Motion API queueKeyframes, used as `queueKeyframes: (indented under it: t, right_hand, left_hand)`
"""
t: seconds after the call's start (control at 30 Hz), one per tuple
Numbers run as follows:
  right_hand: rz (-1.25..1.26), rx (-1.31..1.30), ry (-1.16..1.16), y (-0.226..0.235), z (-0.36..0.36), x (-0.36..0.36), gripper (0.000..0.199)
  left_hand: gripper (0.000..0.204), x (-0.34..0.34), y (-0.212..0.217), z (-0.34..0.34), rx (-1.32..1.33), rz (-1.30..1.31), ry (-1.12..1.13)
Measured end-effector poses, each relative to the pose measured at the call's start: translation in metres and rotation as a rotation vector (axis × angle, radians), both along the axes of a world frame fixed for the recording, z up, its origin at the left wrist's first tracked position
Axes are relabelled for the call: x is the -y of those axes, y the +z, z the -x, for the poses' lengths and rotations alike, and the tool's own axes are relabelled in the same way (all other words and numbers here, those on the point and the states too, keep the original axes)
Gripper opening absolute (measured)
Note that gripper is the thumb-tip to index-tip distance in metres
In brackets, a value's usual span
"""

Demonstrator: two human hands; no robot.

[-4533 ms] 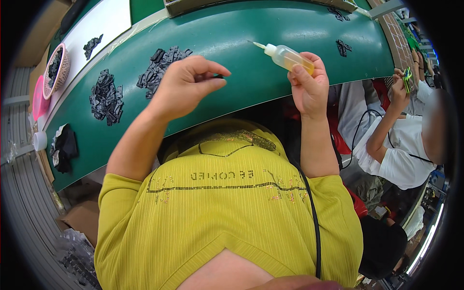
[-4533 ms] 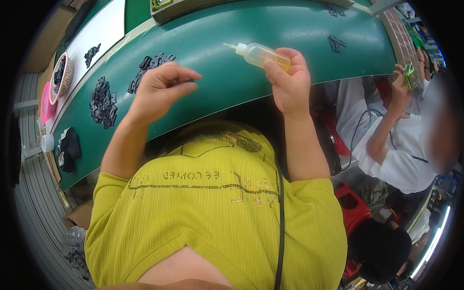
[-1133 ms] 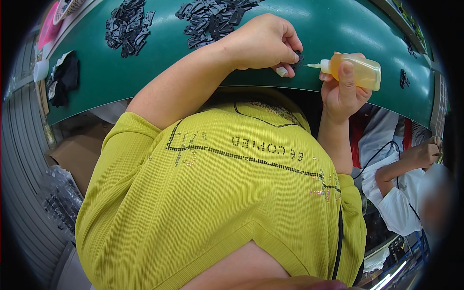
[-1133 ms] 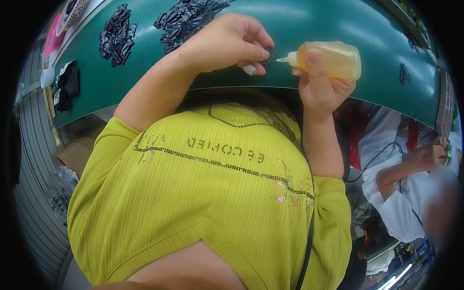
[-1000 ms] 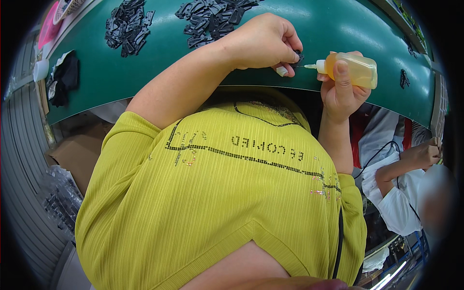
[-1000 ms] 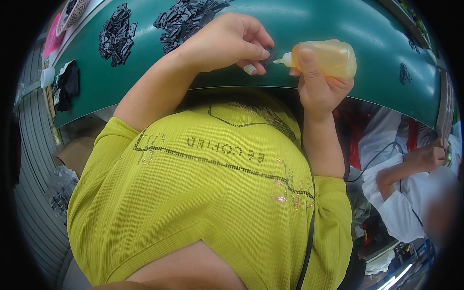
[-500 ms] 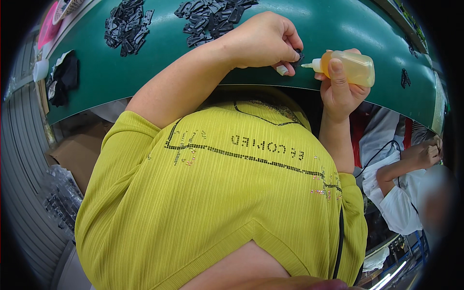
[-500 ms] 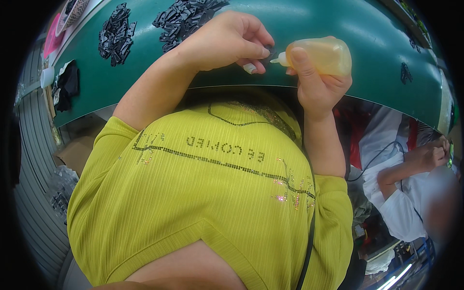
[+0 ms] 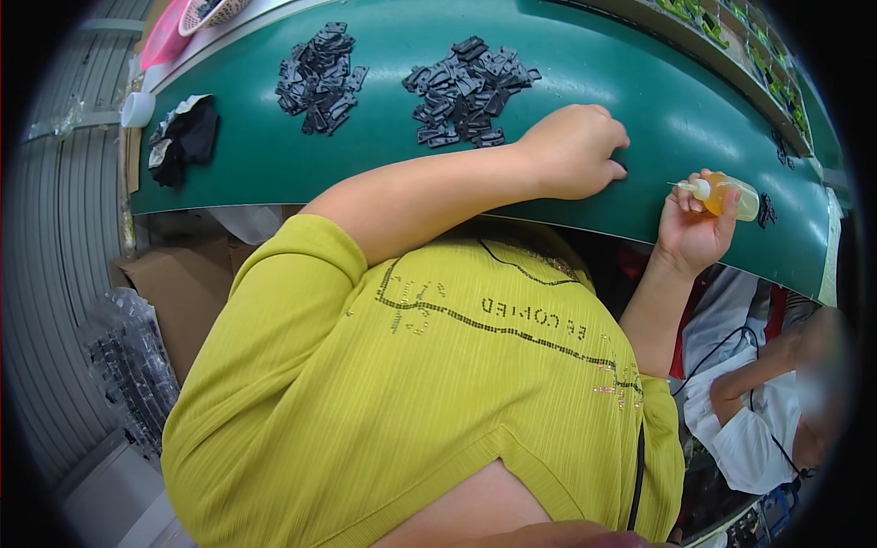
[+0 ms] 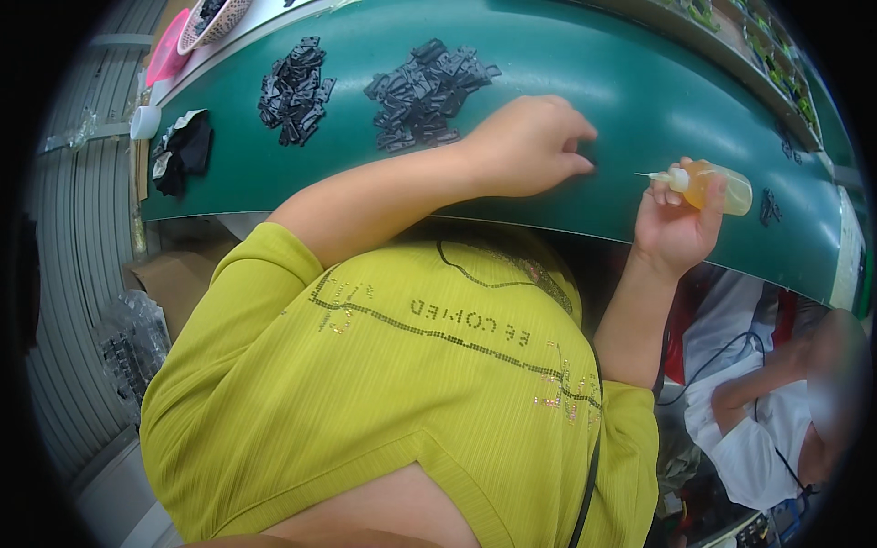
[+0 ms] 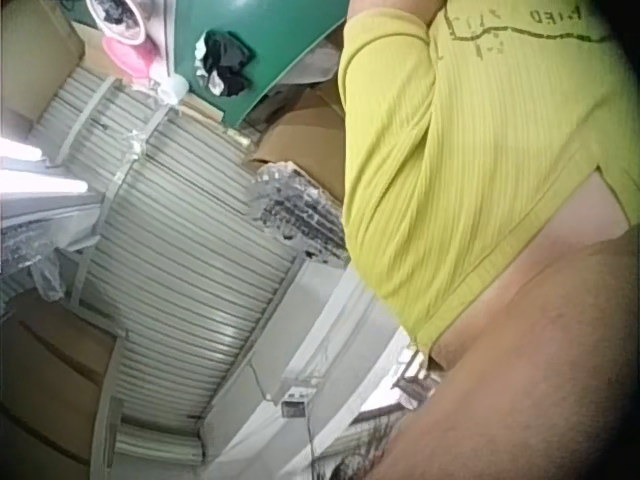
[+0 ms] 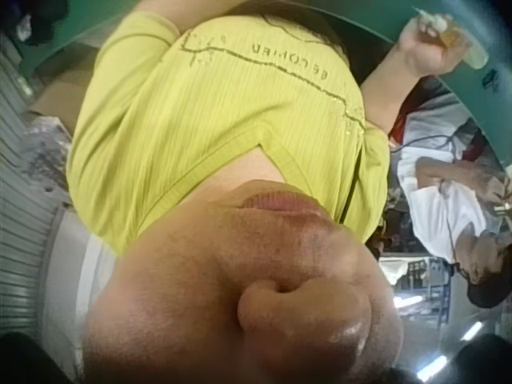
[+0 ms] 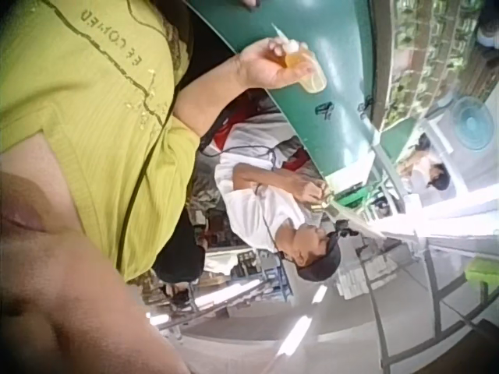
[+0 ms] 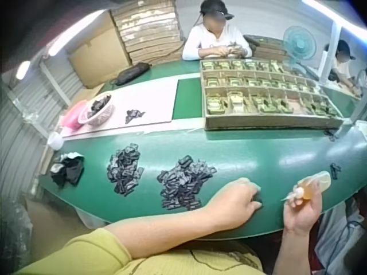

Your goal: Applying glue from a small plastic bottle to small black plastic components at a workstation.

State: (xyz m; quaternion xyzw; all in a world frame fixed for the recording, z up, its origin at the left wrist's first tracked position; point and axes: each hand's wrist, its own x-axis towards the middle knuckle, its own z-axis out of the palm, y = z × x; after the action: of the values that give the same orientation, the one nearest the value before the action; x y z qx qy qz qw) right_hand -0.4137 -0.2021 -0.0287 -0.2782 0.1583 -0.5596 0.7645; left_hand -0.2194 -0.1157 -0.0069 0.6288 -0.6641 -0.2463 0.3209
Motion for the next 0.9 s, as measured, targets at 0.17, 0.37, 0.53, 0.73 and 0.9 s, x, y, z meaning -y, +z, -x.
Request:
queueKeyframes:
  t: [0.17,0.37,0.53,0.73,0.9]
  right_hand:
    - [-0.032,-0.021,-0.075,-0.003,-0.002,0.003,0.025]
    - [0.007,-0.046,-0.045,-0.005,-0.008,0.005,0.021]
    - [0.027,-0.089,-0.056,-0.005,-0.008,0.004,0.02]
    - [0.035,-0.094,-0.071,-0.006,-0.006,0.003,0.021]
    - [0.017,-0.062,-0.05,-0.005,-0.008,0.003,0.021]
  left_hand:
    - [0.025,0.006,0.03,-0.025,0.323,-0.046,0.183]
    - [0.039,0.009,0.033,-0.1,0.489,-0.285,0.298]
    - [0.029,0.008,0.023,-0.105,0.29,-0.213,0.31]
    - [0.021,0.002,0.032,-0.105,0.063,-0.124,0.35]
    - [0.018,-0.006,0.025,-0.095,0.069,0.053,0.298]
